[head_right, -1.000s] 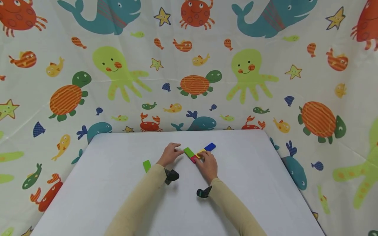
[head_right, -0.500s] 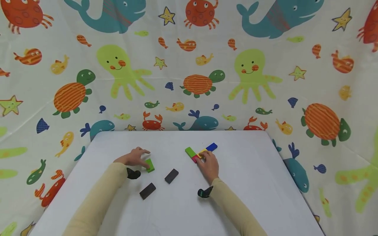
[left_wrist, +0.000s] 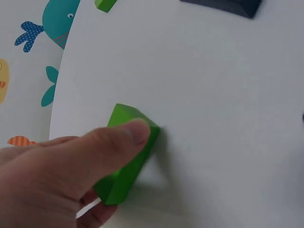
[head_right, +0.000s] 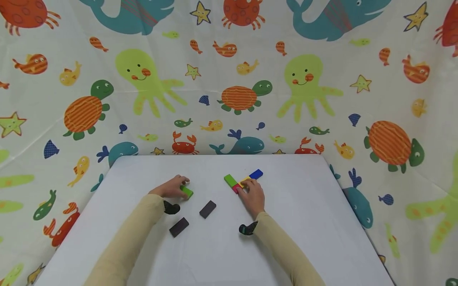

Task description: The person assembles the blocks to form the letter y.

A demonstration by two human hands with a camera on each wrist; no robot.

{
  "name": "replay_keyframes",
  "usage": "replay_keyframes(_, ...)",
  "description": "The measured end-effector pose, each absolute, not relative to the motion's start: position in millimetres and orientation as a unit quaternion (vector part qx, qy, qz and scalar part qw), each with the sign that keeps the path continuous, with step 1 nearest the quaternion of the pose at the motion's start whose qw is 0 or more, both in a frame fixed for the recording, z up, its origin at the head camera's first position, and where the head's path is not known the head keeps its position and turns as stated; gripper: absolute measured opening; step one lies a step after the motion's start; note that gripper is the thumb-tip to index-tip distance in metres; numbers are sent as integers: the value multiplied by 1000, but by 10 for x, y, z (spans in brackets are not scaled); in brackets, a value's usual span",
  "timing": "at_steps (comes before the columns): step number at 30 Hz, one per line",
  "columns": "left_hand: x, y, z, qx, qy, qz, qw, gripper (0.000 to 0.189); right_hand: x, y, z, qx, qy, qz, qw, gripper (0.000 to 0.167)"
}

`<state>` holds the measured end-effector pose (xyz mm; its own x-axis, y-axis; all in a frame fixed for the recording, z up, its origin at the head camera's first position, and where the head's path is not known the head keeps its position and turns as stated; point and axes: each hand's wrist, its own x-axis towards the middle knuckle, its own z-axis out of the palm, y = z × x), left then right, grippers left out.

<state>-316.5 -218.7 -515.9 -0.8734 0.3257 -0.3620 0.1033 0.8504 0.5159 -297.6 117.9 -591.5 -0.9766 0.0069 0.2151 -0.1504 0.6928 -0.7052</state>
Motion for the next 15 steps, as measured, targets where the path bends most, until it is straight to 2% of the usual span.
replay_keyframes(7, -3176, -2075, -5119, 117, 938, 261, 197, 73, -2983, 1167, -5905, 37, -915, 388, 100, 36)
replay_keyframes(15, -3260, -2001, -5244, 124, 943, 265, 161, 62, -2982, 1161, -5923, 32, -916, 386, 106, 35)
